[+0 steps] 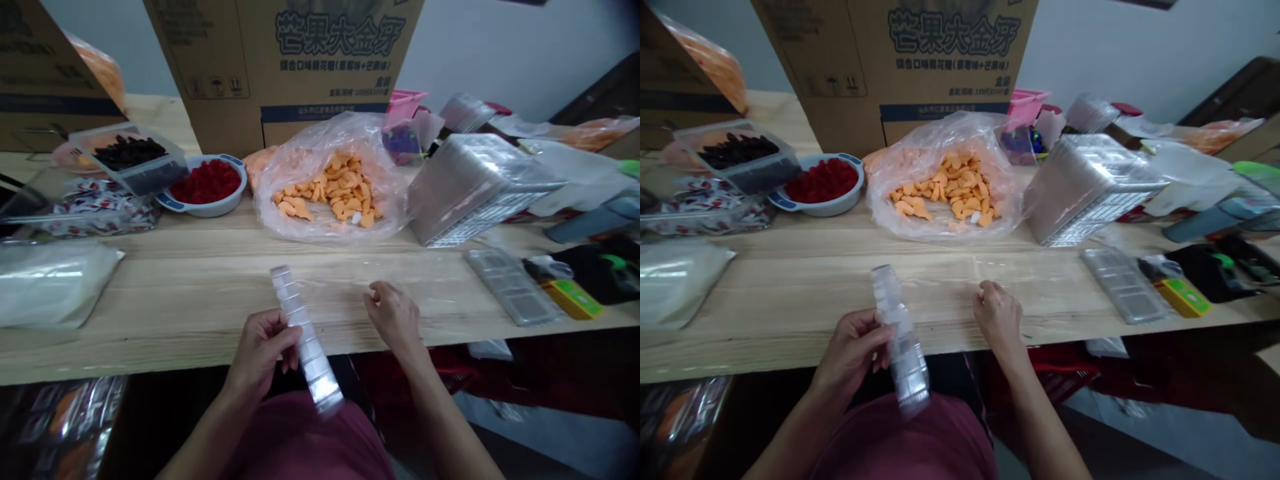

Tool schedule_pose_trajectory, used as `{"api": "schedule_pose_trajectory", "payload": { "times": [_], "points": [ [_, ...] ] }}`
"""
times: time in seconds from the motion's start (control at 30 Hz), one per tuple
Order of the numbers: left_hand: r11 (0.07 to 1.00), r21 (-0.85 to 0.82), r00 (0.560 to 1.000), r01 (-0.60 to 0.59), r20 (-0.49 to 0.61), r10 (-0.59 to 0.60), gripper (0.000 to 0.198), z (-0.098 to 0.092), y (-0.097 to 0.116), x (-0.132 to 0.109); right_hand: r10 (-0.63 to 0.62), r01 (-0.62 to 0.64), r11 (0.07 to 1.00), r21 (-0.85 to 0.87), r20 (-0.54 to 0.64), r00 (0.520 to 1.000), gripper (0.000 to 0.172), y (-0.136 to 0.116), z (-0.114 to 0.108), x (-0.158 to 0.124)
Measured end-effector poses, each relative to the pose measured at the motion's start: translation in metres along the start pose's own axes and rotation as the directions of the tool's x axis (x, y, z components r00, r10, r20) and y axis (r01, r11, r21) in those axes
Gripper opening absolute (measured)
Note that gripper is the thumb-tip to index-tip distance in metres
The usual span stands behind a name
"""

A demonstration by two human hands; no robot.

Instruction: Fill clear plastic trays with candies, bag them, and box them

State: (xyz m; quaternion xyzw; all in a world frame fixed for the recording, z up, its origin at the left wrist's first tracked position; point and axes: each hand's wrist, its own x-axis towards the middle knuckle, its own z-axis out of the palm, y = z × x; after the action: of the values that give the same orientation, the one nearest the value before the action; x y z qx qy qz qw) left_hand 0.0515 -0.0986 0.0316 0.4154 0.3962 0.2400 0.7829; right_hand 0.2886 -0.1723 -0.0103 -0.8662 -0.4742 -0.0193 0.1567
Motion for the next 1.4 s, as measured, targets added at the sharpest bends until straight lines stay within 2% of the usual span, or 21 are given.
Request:
{"api": "schedule_pose_trajectory", "payload": {
  "times": [0.07,0.13,0.2,0.27,0.33,0.37,0.43,0.57,0.8,0.93,1.03,1.1,1.3,1.4],
  "points": [
    [1.0,-0.013,1.0,-0.006,-0.002,0.006,0.026,0.002,0.001,0.001,-0.007,0.01,0.996,0.084,-0.032,0.999,0.016,0.003,0.001,0.0],
    [1.0,-0.03,1.0,-0.009,0.009,0.009,0.025,0.003,0.002,0.001,-0.027,0.03,0.946,0.324,-0.013,1.0,0.019,-0.004,-0.004,-0.003],
    [0.999,-0.049,1.0,-0.007,0.027,0.008,0.024,0.004,0.002,0.002,-0.092,-0.006,0.778,0.628,0.123,0.988,0.023,-0.021,-0.013,-0.008],
    [0.998,-0.062,0.999,-0.004,0.041,0.007,0.023,0.004,0.002,0.003,-0.227,-0.119,0.532,0.838,0.276,0.934,0.026,-0.043,-0.023,-0.014],
    [0.998,-0.067,0.999,-0.002,0.044,0.005,0.024,0.003,0.002,0.004,-0.343,-0.238,0.334,0.912,0.353,0.87,0.025,-0.064,-0.03,-0.019],
    [0.998,-0.065,0.999,0.001,0.043,0.002,0.024,0.003,0.003,0.004,-0.374,-0.281,0.271,0.921,0.37,0.851,0.024,-0.071,-0.031,-0.02],
    [0.999,-0.054,0.999,0.003,0.035,-0.002,0.025,0.002,0.003,0.004,-0.385,-0.339,0.212,0.917,0.397,0.833,0.023,-0.081,-0.031,-0.021],
    [1.0,-0.011,1.0,-0.005,-0.001,0.005,0.022,0.003,0.006,0.005,-0.347,-0.359,0.25,0.899,0.43,0.834,0.028,-0.084,-0.028,-0.02],
    [0.999,0.031,0.996,-0.029,-0.085,0.032,0.016,0.008,0.007,0.005,-0.374,-0.237,0.362,0.901,0.374,0.849,0.023,-0.091,-0.036,-0.02],
    [0.998,0.052,0.997,-0.032,-0.065,0.035,0.013,0.011,0.005,0.004,-0.37,-0.167,0.489,0.856,0.377,0.849,0.026,-0.098,-0.045,-0.019],
    [0.997,0.057,0.998,-0.046,-0.03,0.047,0.012,0.013,0.004,0.004,-0.339,-0.166,0.536,0.827,0.391,0.856,0.024,-0.1,-0.049,-0.019],
    [0.997,0.049,0.998,-0.062,-0.017,0.062,0.011,0.014,0.004,0.004,-0.324,-0.199,0.527,0.826,0.412,0.852,0.024,-0.099,-0.049,-0.019],
    [0.997,0.042,0.997,-0.071,0.023,0.07,0.01,0.011,0.004,0.0,-0.339,-0.339,0.374,0.863,0.467,0.817,0.028,-0.093,-0.035,-0.024],
    [0.998,0.042,0.998,-0.056,0.025,0.055,0.007,0.009,0.003,-0.002,-0.336,-0.364,0.335,0.869,0.471,0.816,0.031,-0.092,-0.026,-0.027]
  ]
}}
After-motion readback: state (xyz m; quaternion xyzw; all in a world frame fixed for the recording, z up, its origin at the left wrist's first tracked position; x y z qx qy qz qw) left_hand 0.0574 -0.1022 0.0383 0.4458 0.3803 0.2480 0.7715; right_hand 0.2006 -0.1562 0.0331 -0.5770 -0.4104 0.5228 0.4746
